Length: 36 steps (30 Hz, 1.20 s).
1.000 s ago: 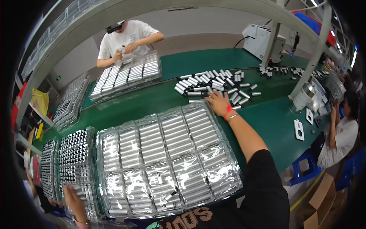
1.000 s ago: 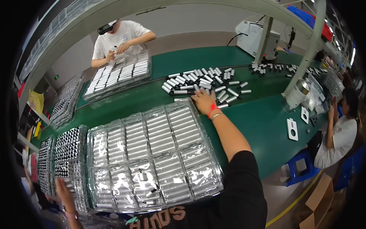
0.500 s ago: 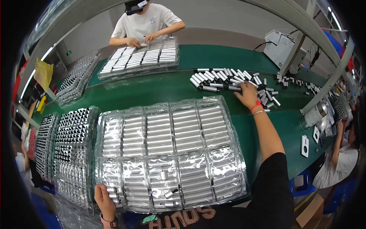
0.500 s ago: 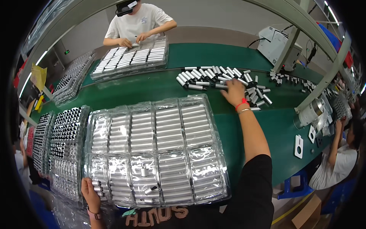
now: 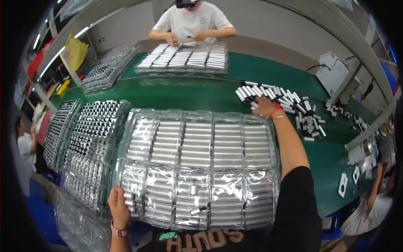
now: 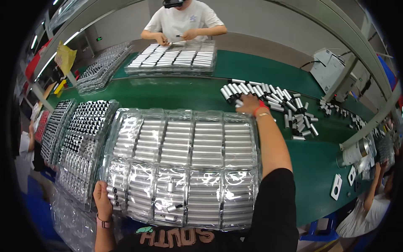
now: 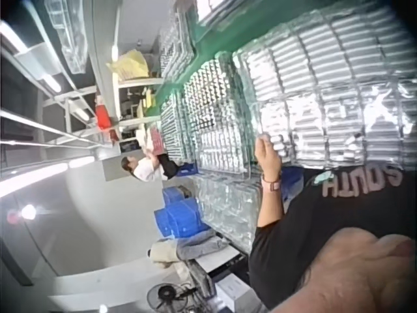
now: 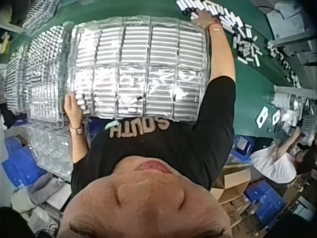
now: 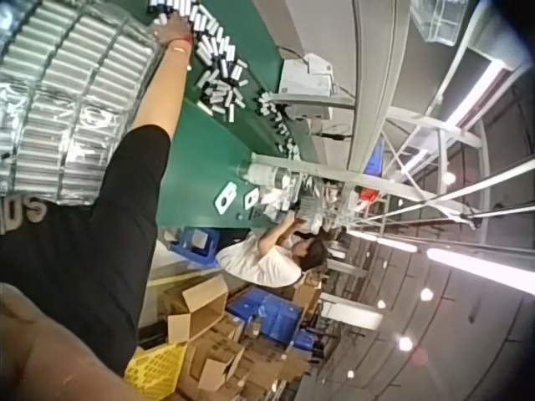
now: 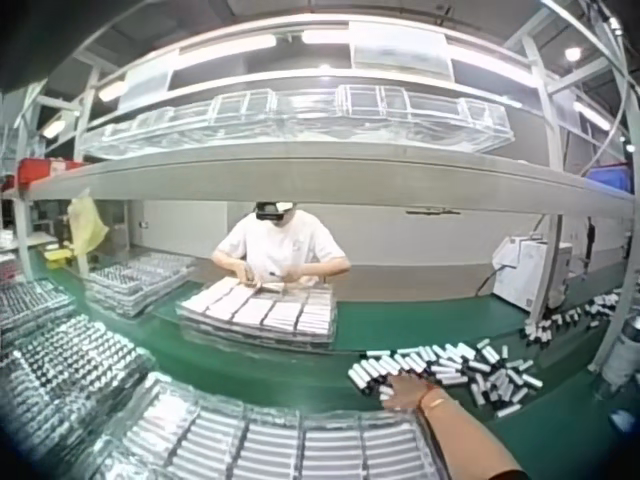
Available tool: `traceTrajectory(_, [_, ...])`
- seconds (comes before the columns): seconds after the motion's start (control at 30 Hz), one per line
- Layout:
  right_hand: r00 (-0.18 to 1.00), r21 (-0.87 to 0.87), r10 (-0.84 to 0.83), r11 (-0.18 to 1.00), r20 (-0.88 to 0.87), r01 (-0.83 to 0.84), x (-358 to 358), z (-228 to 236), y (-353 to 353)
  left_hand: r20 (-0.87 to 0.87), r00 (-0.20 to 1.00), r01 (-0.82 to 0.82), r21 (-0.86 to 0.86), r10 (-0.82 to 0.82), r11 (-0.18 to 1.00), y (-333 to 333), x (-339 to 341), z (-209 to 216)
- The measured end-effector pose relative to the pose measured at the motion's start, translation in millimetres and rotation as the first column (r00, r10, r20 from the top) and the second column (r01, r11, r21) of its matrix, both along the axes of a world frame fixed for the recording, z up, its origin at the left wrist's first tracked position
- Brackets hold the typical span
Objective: Assembling and inspecting small cylindrical components at an industrial workbench.
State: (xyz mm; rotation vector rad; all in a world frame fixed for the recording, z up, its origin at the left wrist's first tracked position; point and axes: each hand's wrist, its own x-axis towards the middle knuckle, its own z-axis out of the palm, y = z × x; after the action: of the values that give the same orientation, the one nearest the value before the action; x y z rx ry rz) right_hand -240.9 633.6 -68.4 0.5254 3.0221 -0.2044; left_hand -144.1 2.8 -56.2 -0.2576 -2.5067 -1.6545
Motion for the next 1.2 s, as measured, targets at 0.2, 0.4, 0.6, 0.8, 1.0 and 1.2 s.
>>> traceTrajectory(0.2, [0.922,0.137,0.079,0.990,-0.380,-0.028,86,-33,45,0.008,1.000,0.018,0.057,-0.018,0.998,0,2,-2])
traceTrajectory(0.4, [0.826,0.479,-0.023,0.805,-0.563,0.349,107,-28,75,-0.037,0.999,0.023,0.066,-0.021,0.998,16,3,9])
traceTrajectory(0.6, [0.920,-0.054,0.002,0.998,-0.392,-0.025,-19,23,17,-0.077,0.996,-0.038,0.061,0.042,0.997,18,6,18])
traceTrajectory(0.8, [0.912,-0.073,0.318,0.935,-0.260,-0.346,-93,19,-75,0.373,0.927,-0.166,0.325,0.035,0.931,13,11,33])
traceTrajectory(1.0, [0.764,-0.075,0.577,0.782,-0.287,-0.619,-47,88,-167,0.095,0.991,0.073,0.173,-0.090,0.982,8,7,6])
traceTrajectory(1.2, [0.850,0.001,0.462,0.878,-0.253,-0.478,-56,53,-76,0.101,0.991,0.073,0.178,-0.092,0.981,6,6,10])
